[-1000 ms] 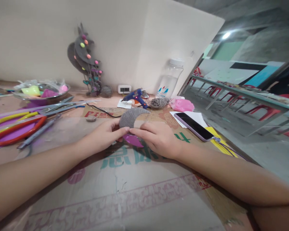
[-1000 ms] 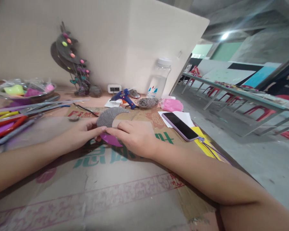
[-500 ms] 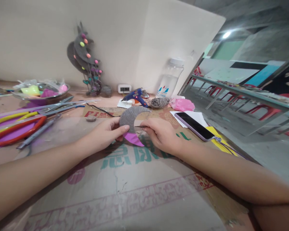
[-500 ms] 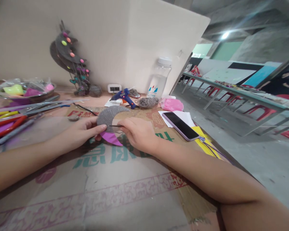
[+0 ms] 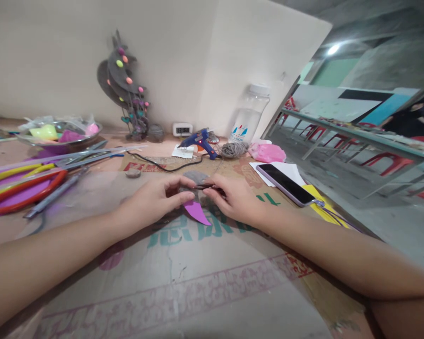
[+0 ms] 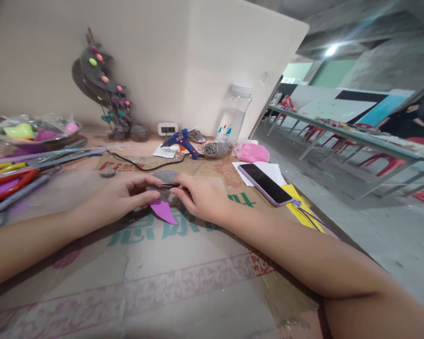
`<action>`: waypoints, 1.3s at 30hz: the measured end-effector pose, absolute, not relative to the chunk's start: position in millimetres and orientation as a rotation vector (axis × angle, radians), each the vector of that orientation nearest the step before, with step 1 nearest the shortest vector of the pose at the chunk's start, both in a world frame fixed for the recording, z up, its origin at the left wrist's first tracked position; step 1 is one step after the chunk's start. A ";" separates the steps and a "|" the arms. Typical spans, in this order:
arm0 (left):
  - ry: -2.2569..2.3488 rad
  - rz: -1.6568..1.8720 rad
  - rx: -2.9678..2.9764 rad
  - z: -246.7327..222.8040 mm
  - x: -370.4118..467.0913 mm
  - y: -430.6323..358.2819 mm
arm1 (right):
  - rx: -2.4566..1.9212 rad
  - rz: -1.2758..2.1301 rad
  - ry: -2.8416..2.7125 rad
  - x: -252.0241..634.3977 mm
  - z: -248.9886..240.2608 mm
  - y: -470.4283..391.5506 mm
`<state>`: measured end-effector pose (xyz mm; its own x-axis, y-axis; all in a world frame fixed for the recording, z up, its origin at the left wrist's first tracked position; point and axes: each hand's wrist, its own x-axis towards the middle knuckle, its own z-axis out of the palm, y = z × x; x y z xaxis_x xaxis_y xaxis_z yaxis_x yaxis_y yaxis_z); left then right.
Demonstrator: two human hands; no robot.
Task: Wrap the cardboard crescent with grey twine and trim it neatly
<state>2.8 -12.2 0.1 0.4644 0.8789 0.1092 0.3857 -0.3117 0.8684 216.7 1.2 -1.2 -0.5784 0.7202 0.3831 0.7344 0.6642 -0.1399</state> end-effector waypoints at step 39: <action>1.082 1.033 1.720 0.7 2.3 -6.4 | -0.997 0.521 -2.354 208.9 -7.1 -3.5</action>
